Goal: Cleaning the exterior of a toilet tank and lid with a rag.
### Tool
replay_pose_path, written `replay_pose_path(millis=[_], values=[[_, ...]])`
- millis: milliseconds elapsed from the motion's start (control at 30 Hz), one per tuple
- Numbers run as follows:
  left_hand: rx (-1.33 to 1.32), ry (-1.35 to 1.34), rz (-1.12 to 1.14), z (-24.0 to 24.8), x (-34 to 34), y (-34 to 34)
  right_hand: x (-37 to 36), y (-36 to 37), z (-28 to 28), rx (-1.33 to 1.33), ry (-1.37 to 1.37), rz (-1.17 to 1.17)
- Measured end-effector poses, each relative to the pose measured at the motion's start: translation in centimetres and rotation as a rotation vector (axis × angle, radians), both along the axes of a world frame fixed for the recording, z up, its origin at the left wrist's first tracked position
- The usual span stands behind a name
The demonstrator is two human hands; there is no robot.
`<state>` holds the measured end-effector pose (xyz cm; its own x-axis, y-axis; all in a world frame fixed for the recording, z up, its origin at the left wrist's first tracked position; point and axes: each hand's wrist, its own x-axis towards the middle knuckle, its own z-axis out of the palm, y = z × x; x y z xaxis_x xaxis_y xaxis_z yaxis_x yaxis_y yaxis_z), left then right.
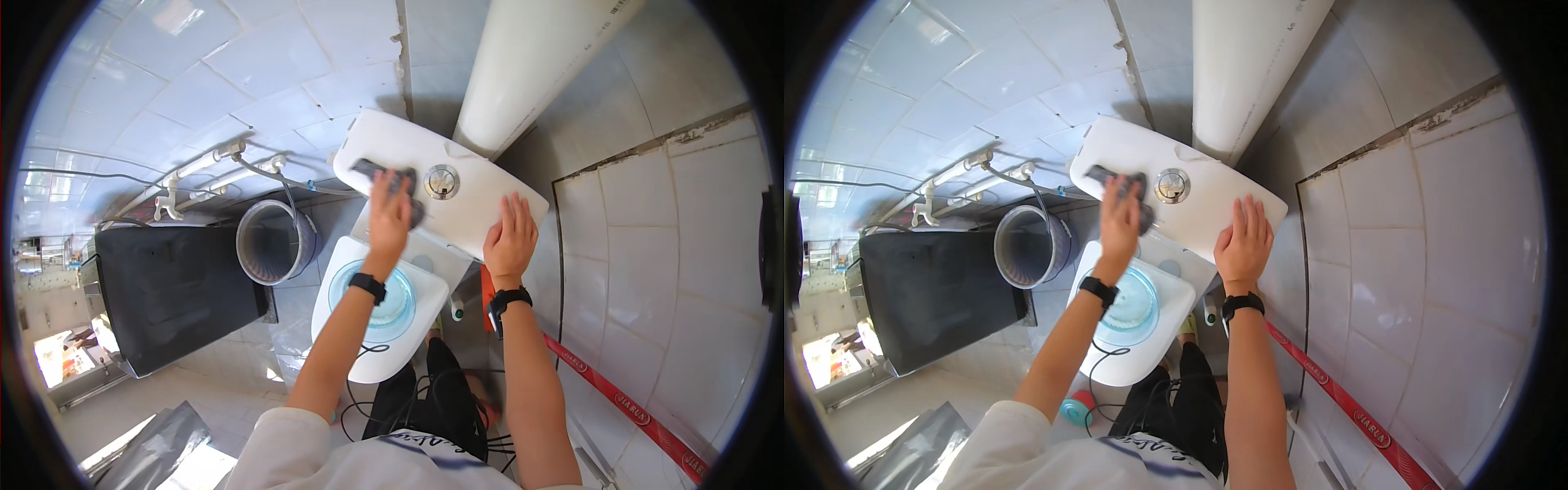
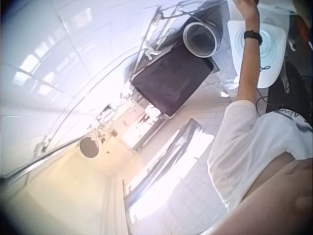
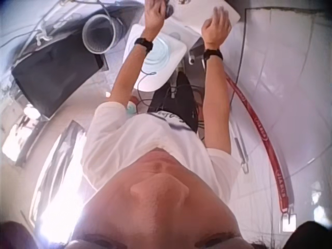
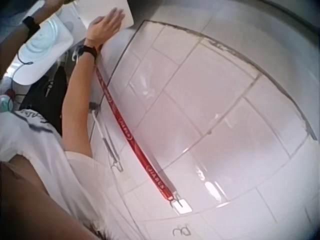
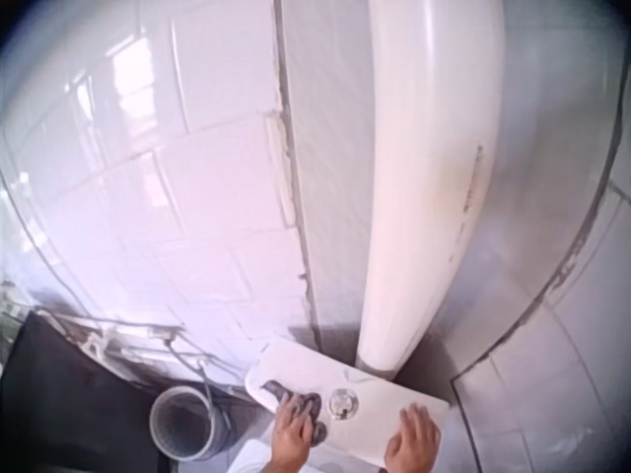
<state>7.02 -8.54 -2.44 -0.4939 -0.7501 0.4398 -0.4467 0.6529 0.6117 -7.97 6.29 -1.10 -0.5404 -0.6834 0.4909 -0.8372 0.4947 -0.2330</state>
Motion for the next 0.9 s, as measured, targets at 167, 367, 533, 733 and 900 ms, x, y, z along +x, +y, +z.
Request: replay_pose_path(millis=[167, 367, 533, 733, 900], values=[[0.008, 0.048, -0.18, 0.9, -0.2, -1.7, -0.1, 0.1, 0.1, 0.002, -0.004, 0.002], [-0.068, -0.02, 0.06, 1.4, 0.3, -7.5, 0.2, -0.1, 0.2, -0.01, -0.018, 0.002], [-0.068, 0.066, -0.048, 0.5, -0.8, -1.0, -0.1, 0.1, -0.2, 0.007, -0.007, -0.004], [-0.06, -0.033, -0.097, 1.3, 0.6, -5.4, 0.0, 0.1, -0.1, 0.005, 0.006, 0.001], [-0.117, 0.004, 0.094, 0.9, -0.5, -4.7, 0.1, 0.0, 0.0, -0.017, 0.013, 0.003]])
